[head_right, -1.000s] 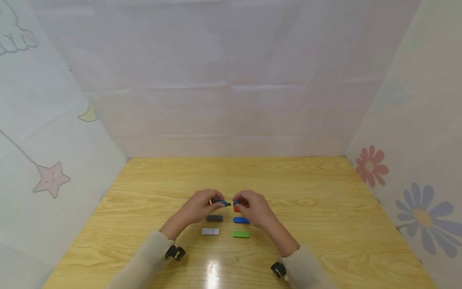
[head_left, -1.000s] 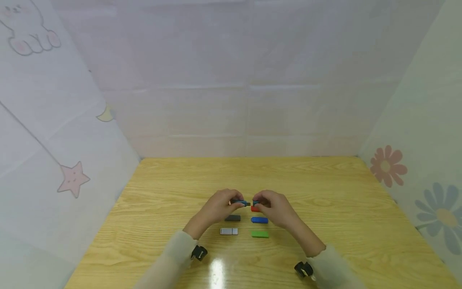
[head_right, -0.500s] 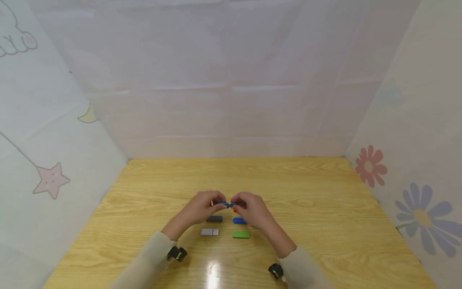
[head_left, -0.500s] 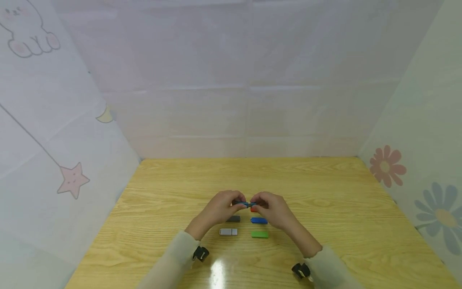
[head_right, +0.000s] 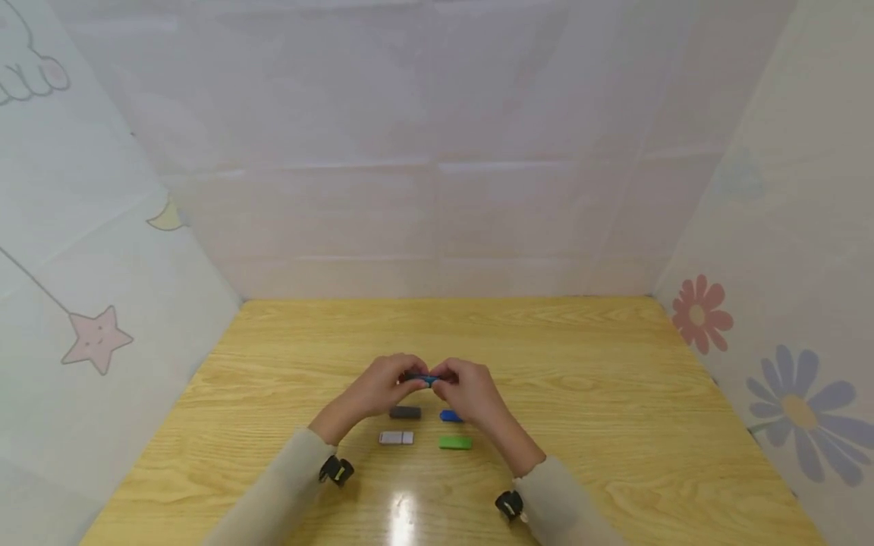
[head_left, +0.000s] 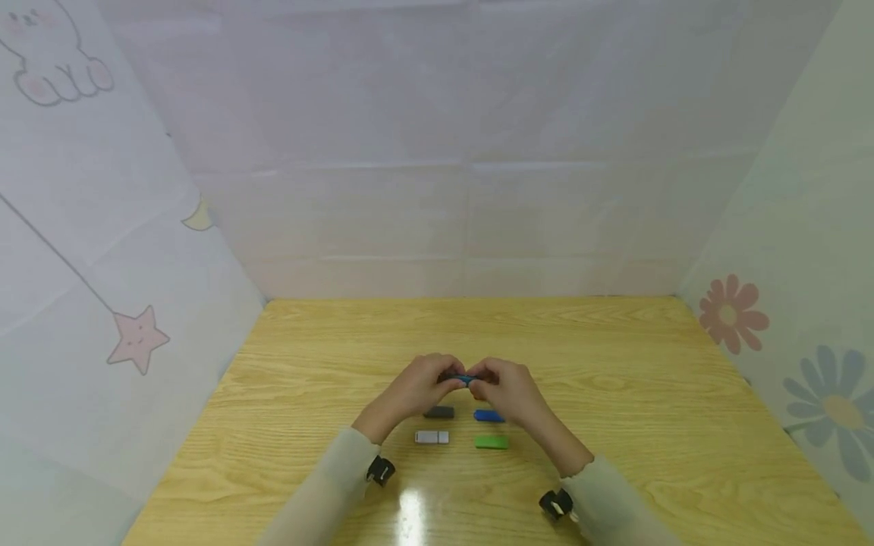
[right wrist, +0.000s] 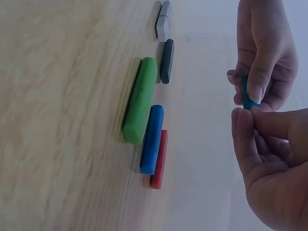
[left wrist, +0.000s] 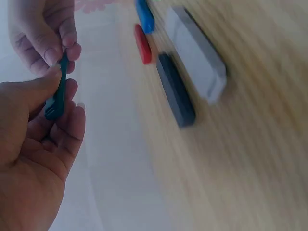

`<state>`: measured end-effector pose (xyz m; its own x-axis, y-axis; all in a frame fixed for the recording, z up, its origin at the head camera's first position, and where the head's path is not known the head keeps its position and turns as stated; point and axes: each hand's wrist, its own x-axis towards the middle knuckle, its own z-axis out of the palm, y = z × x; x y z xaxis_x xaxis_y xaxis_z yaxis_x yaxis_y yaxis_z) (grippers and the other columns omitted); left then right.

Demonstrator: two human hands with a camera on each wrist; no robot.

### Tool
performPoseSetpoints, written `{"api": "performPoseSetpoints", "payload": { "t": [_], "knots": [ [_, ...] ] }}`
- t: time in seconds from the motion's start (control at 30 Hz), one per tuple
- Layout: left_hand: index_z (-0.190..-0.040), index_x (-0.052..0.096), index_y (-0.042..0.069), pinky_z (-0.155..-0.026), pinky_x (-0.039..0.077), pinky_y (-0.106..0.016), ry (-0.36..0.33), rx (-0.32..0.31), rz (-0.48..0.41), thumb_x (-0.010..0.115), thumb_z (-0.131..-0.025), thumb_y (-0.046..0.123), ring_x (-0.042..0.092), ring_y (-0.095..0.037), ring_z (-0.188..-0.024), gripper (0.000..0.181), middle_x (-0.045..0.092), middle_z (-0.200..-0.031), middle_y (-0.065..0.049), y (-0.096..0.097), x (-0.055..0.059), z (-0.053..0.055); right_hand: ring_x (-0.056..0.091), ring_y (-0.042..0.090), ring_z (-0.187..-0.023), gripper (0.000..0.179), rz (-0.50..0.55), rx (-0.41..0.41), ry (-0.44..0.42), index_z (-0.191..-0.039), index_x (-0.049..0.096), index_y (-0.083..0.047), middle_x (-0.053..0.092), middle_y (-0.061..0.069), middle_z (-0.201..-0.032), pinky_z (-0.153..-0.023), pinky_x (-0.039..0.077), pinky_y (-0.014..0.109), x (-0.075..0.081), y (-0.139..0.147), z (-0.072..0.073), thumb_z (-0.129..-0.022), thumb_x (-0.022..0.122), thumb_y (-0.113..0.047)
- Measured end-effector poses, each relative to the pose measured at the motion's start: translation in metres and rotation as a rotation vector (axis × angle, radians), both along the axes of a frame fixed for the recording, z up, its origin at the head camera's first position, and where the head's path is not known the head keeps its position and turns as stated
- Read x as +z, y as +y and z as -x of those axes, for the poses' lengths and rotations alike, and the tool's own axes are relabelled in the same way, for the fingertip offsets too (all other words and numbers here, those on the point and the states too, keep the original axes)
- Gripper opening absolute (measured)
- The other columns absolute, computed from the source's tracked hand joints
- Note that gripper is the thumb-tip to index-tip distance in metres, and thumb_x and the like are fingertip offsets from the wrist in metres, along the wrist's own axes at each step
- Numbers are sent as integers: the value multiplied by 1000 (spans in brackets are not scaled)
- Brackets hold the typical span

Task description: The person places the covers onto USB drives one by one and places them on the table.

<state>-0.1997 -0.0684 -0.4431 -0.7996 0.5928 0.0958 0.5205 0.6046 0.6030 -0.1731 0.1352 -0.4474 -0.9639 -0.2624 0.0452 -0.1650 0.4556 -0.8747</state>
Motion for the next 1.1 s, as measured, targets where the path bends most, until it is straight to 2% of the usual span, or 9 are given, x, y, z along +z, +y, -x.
{"api": "performPoseSetpoints", "payload": {
  "t": [0.13, 0.3, 0.4, 0.57, 0.8, 0.9, 0.97, 1.03, 1.1],
  "knots": [
    [-115, 69, 16, -74, 52, -22, 109, -18, 169, 71, -96, 28, 56, -6, -87, 22, 65, -103, 5, 0, -3, 4, 74, 30, -87, 12, 51, -16, -96, -108, 71, -1, 74, 9, -94, -77, 62, 42, -4, -1, 7, -97, 68, -4],
    [-112, 74, 18, -71, 50, -23, 161, -22, 302, 75, -94, 35, 53, -8, -85, 25, 69, -100, 7, -3, -13, 11, 72, 21, -88, 21, -110, -48, -36, -116, 70, -2, 74, 6, -100, -77, 60, 35, -7, 19, 10, -99, 67, -13],
    [-112, 76, 20, -76, 51, -24, 167, -10, 343, 75, -93, 40, 52, -9, -92, 28, 70, -105, 9, -7, -23, 18, 70, 21, -89, 23, -176, -82, 16, -118, 69, -3, 73, 8, -102, -74, 59, 33, -6, 39, 10, -100, 66, -17],
    [-111, 77, 21, -79, 50, -25, 157, -2, 379, 75, -93, 40, 52, -9, -93, 27, 68, -106, 9, -16, -35, 26, 69, 24, -88, 26, -201, -75, 8, -122, 67, -1, 72, 12, -105, -70, 57, 29, -7, 66, 9, -102, 63, -17],
    [-111, 78, 21, -77, 49, -26, 168, -12, 395, 74, -93, 44, 53, -10, -90, 29, 71, -106, 9, -19, -36, 28, 67, 26, -92, 28, -229, -64, 13, -124, 65, 1, 71, 13, -107, -70, 56, 29, -8, 94, 7, -102, 61, -17],
    [-118, 76, 20, -90, 52, -32, 175, 17, 388, 68, -97, 46, 58, -15, -102, 34, 72, -115, 6, -22, -34, 27, 66, 30, -100, 35, -302, -61, 56, -128, 63, 2, 69, 15, -113, -78, 57, 39, -6, 108, 5, -104, 59, -23],
    [-127, 71, 18, -102, 49, -42, 182, 72, 363, 63, -99, 46, 59, -21, -116, 40, 69, -127, 1, -34, -29, 25, 60, 41, -115, 47, -385, -55, 83, -138, 55, 4, 61, 22, -130, -91, 54, 53, -4, 122, 4, -106, 55, -32],
    [-140, 61, 15, -112, 40, -54, 179, 152, 323, 58, -102, 47, 51, -30, -133, 50, 58, -144, -5, -53, -23, 23, 45, 53, -130, 64, -501, -53, 113, -150, 41, 5, 44, 31, -147, -99, 42, 69, -1, 139, 3, -107, 49, -43],
    [-152, 47, 12, -115, 31, -62, 174, 235, 294, 52, -104, 50, 37, -37, -145, 62, 42, -158, -11, -76, -18, 20, 23, 61, -141, 76, -602, -57, 130, -158, 22, 4, 21, 36, -159, -104, 28, 79, 1, 159, 2, -108, 41, -51]
  ]
}}
